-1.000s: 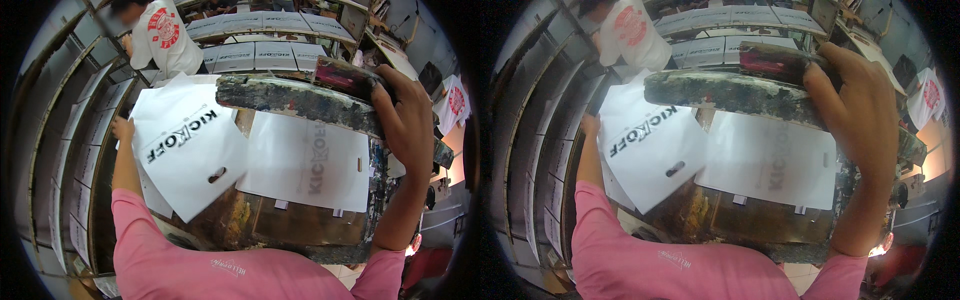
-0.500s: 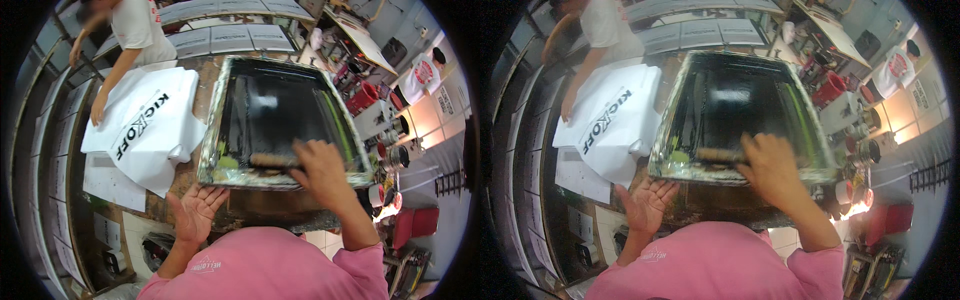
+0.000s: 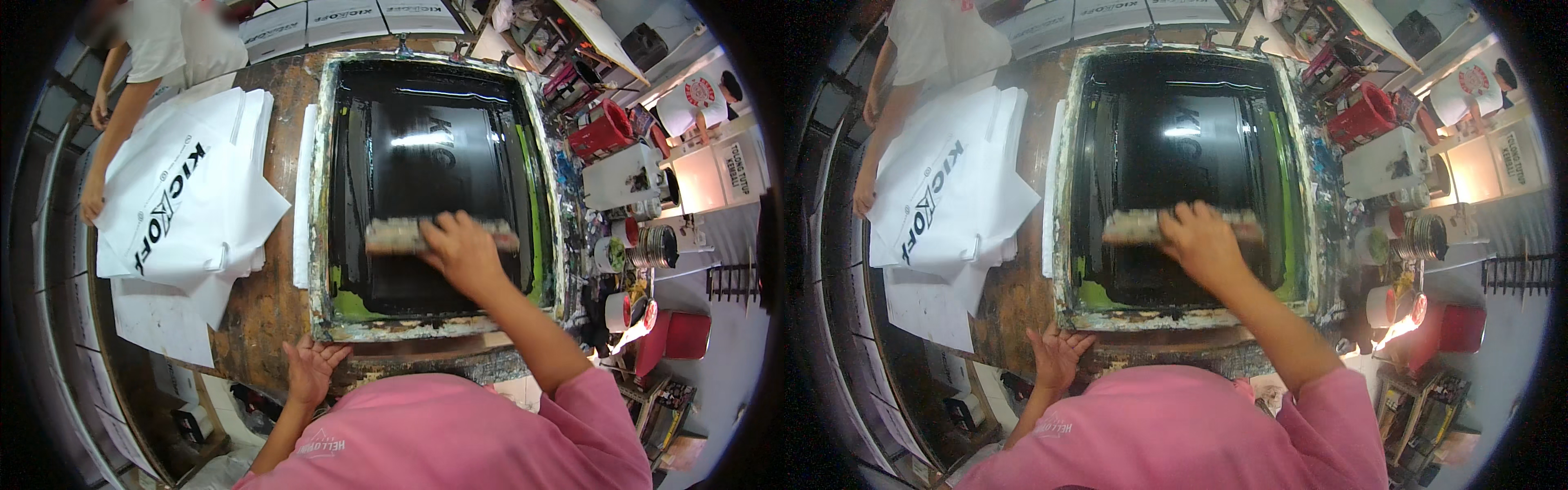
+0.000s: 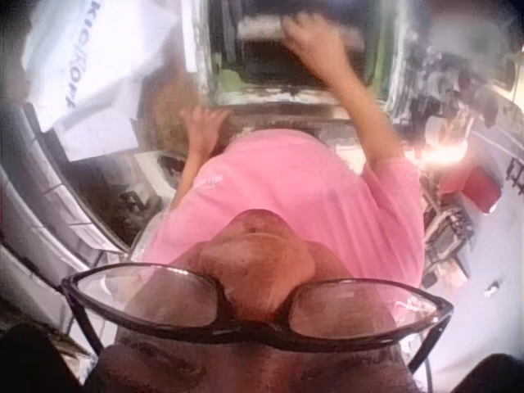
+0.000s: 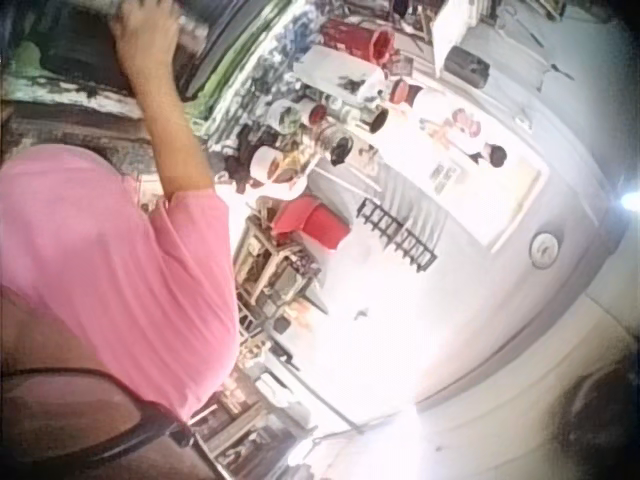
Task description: The person places a white plastic bag on a press, lowers the printing screen, pulls a squeegee across it to apply ink, and then sets the printed bag on a drying rack.
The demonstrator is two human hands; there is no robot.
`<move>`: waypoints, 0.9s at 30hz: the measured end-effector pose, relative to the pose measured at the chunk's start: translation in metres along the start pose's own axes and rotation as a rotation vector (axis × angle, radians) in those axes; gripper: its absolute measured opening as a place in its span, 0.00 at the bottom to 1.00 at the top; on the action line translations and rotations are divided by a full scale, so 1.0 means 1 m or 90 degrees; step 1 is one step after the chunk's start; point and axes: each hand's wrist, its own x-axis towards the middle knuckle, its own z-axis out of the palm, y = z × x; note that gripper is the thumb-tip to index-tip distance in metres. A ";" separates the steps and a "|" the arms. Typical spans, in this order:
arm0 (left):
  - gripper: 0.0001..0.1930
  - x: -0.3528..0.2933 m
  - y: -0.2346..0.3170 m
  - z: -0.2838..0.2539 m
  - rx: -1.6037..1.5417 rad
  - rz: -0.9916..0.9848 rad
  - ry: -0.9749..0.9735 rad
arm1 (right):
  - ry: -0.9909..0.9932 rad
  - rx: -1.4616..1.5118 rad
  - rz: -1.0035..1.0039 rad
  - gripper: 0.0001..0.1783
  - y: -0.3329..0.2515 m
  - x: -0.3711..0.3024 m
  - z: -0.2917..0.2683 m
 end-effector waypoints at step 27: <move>0.49 0.009 0.002 -0.017 -0.097 0.062 -0.330 | -0.042 -0.076 -0.003 0.22 -0.005 -0.001 -0.028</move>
